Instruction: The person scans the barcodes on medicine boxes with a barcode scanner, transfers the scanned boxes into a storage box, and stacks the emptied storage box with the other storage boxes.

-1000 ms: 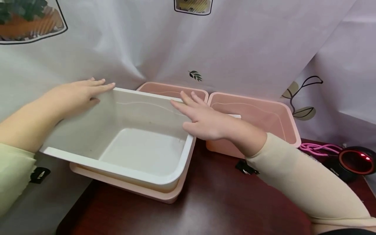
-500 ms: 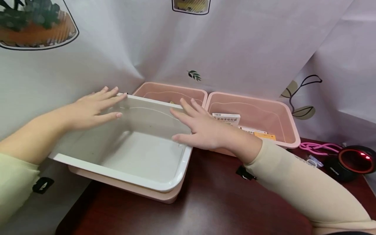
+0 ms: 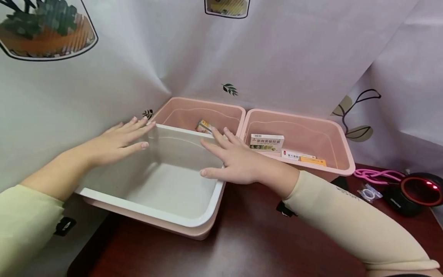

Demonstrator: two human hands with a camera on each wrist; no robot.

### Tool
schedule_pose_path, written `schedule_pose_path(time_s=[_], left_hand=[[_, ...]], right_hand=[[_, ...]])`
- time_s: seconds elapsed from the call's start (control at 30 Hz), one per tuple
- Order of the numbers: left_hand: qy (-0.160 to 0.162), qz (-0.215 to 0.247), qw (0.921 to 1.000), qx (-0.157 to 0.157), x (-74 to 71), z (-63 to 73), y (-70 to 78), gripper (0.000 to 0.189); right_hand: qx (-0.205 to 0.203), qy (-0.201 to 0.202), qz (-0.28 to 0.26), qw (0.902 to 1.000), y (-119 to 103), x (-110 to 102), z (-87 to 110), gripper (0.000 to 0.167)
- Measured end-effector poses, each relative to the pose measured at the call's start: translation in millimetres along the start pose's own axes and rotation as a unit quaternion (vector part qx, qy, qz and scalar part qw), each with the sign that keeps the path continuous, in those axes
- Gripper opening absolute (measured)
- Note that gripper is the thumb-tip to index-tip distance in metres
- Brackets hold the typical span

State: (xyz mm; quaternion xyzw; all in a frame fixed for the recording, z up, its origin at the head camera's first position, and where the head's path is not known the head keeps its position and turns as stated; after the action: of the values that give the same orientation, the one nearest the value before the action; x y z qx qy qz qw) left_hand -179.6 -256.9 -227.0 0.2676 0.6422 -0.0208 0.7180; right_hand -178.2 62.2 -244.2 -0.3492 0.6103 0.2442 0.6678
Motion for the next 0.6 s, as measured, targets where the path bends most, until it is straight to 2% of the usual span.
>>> schedule_pose_path(time_s=[0.27, 0.43, 0.6], left_hand=[[0.026, -0.003, 0.9992, 0.03, 15.2, 1.1, -9.3, 0.07], [0.046, -0.007, 0.9978, 0.046, 21.9, 3.9, -11.8, 0.07], [0.058, -0.001, 0.9971, 0.05, 26.3, 7.1, -14.6, 0.068]], right_hand=[[0.002, 0.001, 0.025, 0.9997, 3.2, 13.7, -2.2, 0.09], [-0.006, 0.011, 0.018, 0.9998, 3.6, 21.0, -3.3, 0.088], [-0.009, 0.021, 0.012, 0.9997, 3.0, 27.8, -4.0, 0.086]])
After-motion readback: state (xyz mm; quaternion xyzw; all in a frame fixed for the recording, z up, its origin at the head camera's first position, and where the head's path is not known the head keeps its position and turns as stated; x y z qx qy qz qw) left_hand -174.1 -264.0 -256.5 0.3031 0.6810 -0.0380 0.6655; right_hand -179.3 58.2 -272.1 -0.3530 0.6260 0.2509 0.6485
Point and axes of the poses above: each hand's wrist, its own z-axis away from the middle knuckle, its own x-axis out of the palm, y = z × x, the point moved 6 cm from there along -z, towards the middle knuckle, and after that the axes turned 11 degrees about z, right-handed, at the moved point
